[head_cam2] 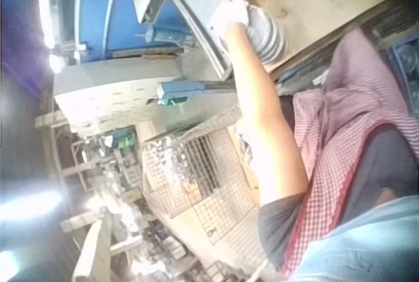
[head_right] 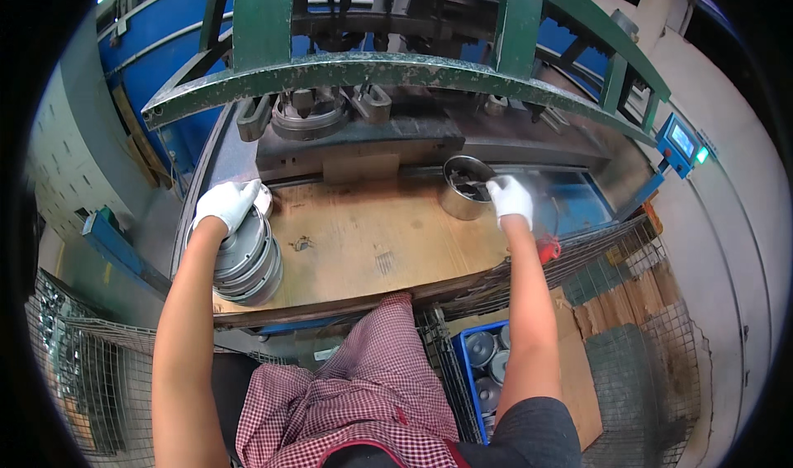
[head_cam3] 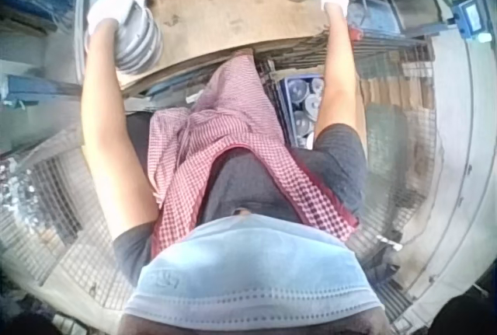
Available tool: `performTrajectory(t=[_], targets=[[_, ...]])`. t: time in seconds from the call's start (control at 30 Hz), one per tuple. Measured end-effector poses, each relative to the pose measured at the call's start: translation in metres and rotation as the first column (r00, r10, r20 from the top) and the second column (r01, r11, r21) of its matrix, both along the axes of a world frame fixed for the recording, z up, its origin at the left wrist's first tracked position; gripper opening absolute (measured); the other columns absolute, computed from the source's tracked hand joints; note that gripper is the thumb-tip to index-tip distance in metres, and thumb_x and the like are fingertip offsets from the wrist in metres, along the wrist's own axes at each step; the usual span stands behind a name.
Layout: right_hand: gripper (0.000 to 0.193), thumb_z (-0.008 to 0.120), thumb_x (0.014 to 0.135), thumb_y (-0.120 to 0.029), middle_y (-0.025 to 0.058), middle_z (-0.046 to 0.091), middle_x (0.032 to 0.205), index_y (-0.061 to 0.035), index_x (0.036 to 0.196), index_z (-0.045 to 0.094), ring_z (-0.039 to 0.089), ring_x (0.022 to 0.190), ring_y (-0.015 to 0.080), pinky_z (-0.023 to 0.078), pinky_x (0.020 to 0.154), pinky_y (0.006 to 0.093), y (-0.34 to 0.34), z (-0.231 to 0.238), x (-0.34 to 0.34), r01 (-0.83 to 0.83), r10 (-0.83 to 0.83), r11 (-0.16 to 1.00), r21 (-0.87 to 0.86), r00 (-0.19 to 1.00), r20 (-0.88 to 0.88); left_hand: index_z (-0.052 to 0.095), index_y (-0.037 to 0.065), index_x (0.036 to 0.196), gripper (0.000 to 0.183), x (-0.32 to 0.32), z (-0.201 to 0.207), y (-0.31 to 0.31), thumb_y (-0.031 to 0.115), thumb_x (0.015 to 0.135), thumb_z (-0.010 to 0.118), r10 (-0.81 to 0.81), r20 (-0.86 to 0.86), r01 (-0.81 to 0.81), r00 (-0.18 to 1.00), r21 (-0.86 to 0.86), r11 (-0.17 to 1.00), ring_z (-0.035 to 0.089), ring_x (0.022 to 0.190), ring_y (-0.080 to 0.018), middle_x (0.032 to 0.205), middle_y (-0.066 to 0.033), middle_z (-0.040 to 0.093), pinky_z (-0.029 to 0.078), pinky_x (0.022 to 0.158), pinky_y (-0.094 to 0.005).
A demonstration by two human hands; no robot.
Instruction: The person forms metal parts using a mechanical press, then organizes the finished parts into blue plastic bins and metal wire crates by hand.
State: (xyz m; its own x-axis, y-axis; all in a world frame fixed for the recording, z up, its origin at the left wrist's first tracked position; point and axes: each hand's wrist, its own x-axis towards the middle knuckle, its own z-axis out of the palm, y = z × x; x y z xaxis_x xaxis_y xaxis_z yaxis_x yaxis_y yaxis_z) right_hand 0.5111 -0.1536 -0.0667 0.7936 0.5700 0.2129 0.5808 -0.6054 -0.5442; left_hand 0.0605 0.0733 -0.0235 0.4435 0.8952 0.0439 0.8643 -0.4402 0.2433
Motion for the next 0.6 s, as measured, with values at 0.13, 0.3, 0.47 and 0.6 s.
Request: performTrajectory(t=[0.13,0.3,0.47,0.6], targets=[[0.045,0.060,0.086,-0.044,0.0165,0.066,0.112,-0.0089,0.114,0.065,0.062,0.106,0.0331,0.047,0.091,0.0385,0.011,0.036,-0.024,0.029,0.001,0.985,-0.170,0.985,0.173,0.074,0.021,0.088,0.052,-0.004,0.006,-0.003,0.050,0.095,0.032,0.047,-0.031,-0.048,0.998,-0.063,0.997,0.065,0.095,-0.0312,0.098,-0.0126,0.070,0.046,0.088,-0.0393],[0.046,0.058,0.087,-0.046,0.0152,0.066,0.113,-0.0109,0.115,0.066,0.062,0.107,0.0328,0.047,0.092,0.0392,0.013,0.024,-0.017,0.023,-0.008,0.990,-0.139,0.994,0.112,0.072,0.015,0.098,0.053,-0.003,0.004,-0.003,0.050,0.095,0.032,0.014,-0.011,-0.015,1.000,-0.074,0.997,0.063,0.099,-0.0348,0.104,-0.0168,0.068,0.045,0.090,-0.0407],[0.047,0.069,0.081,-0.042,0.0161,0.068,0.111,-0.0077,0.112,0.068,0.063,0.105,0.0321,0.047,0.090,0.0373,0.004,-0.008,-0.008,-0.063,0.054,0.994,0.088,0.994,0.098,0.074,0.020,0.087,0.053,0.001,0.001,0.001,0.052,0.095,0.032,0.036,-0.011,-0.036,0.999,-0.050,0.998,0.065,0.096,-0.0312,0.099,-0.0132,0.070,0.046,0.088,-0.0398],[0.046,0.069,0.082,-0.040,0.0161,0.067,0.112,-0.0093,0.116,0.067,0.063,0.106,0.0327,0.047,0.092,0.0372,-0.001,-0.011,-0.036,0.004,0.014,0.995,-0.100,0.984,0.178,0.074,0.020,0.088,0.054,-0.006,0.000,0.001,0.052,0.095,0.031,0.038,-0.013,-0.039,0.999,-0.067,0.997,0.065,0.097,-0.0312,0.100,-0.0136,0.070,0.046,0.088,-0.0400]])
